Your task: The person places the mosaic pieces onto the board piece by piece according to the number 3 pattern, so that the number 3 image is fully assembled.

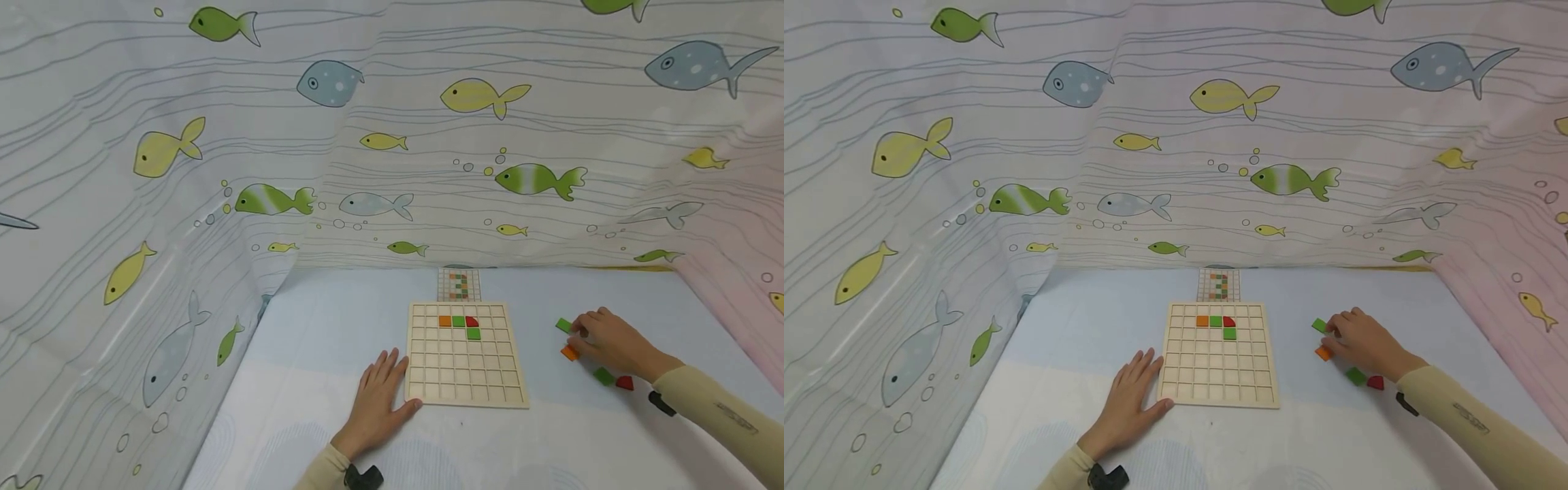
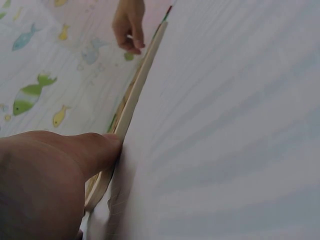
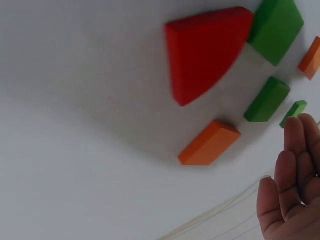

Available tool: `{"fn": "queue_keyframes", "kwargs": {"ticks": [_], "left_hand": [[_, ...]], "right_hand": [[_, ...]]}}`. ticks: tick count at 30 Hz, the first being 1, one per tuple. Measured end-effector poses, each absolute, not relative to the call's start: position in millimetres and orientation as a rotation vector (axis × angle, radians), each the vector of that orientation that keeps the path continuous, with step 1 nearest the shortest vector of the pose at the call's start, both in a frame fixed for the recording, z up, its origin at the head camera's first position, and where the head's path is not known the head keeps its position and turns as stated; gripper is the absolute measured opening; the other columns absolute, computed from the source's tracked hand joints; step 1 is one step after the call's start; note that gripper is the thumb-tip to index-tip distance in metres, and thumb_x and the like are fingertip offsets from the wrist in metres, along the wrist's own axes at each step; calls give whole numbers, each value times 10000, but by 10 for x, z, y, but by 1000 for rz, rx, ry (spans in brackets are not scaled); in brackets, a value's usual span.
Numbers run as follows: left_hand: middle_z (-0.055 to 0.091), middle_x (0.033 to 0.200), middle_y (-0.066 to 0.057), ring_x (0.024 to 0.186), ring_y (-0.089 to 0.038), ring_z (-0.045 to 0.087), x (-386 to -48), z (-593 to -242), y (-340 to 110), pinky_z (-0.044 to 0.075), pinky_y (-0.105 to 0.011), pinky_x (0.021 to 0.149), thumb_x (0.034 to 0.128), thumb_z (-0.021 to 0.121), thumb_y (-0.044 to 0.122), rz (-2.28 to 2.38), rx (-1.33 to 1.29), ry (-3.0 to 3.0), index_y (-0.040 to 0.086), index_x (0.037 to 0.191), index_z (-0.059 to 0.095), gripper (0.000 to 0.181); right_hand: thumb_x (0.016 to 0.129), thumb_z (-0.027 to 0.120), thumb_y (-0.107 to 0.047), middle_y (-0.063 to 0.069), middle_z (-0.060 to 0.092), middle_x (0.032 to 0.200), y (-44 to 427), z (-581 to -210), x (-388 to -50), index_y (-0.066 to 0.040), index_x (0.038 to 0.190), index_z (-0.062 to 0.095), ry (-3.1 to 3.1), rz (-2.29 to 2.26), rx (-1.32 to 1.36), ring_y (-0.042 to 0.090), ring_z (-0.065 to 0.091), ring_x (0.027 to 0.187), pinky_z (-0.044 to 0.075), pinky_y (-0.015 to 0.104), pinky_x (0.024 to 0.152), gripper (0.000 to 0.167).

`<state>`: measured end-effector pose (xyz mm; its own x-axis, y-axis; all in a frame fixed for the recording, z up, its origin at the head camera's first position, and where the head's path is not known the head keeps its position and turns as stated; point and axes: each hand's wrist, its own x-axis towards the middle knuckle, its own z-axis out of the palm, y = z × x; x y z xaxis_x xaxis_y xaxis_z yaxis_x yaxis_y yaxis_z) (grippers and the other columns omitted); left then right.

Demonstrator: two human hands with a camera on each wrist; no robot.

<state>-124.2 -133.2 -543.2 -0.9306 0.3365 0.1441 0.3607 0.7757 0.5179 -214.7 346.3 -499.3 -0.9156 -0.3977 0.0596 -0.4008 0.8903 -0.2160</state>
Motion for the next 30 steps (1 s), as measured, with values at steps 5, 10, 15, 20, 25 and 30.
{"fn": "queue_keyframes", "kwargs": {"ticks": [5, 10, 15, 20, 25, 30], "left_hand": [[360, 1707, -192, 1609, -430, 262, -1238, -5443, -1333, 217, -670, 1272, 989, 682, 468, -867, -572, -2921, 62, 1597, 457, 765], [357, 1707, -196, 1610, -433, 259, -1240, -5456, -1335, 215, -672, 1272, 993, 677, 475, -868, -574, -2920, 61, 1598, 454, 766], [353, 1709, -196, 1613, -430, 252, -1254, -5472, -1338, 213, -672, 1274, 1001, 662, 490, -864, -576, -2922, 65, 1603, 448, 768], [345, 1715, -188, 1617, -423, 245, -1257, -5481, -1343, 207, -671, 1277, 1005, 655, 499, -860, -577, -2929, 75, 1610, 440, 769], [341, 1717, -185, 1619, -419, 243, -1254, -5490, -1343, 205, -668, 1279, 1005, 653, 503, -860, -572, -2933, 77, 1612, 437, 772], [338, 1720, -181, 1620, -419, 241, -1255, -5494, -1342, 201, -666, 1281, 1009, 645, 511, -856, -572, -2930, 80, 1616, 431, 775]], "right_hand": [[955, 794, -305, -69, 681, 900, 3538, -5038, -2070, -91, 1039, 747, -3053, 361, 610, 160, 546, 880, 518, 338, 729, 235], [935, 813, -297, -98, 695, 903, 3592, -5107, -2027, -131, 1028, 753, -3029, 390, 618, 144, 562, 887, 524, 348, 743, 200], [910, 841, -325, -114, 690, 897, 3613, -5131, -2002, -168, 1001, 756, -3002, 394, 641, 131, 569, 885, 523, 347, 742, 200], [883, 861, -370, -132, 661, 881, 3610, -5138, -1964, -185, 993, 758, -3000, 374, 657, 112, 556, 878, 519, 352, 747, 238], [866, 867, -417, -126, 655, 890, 3595, -5157, -1927, -190, 981, 758, -2958, 358, 659, 121, 558, 887, 520, 382, 770, 277], [822, 903, -410, -132, 664, 891, 3575, -5191, -1904, -204, 946, 756, -2850, 340, 703, 117, 555, 876, 522, 389, 763, 282]]}}
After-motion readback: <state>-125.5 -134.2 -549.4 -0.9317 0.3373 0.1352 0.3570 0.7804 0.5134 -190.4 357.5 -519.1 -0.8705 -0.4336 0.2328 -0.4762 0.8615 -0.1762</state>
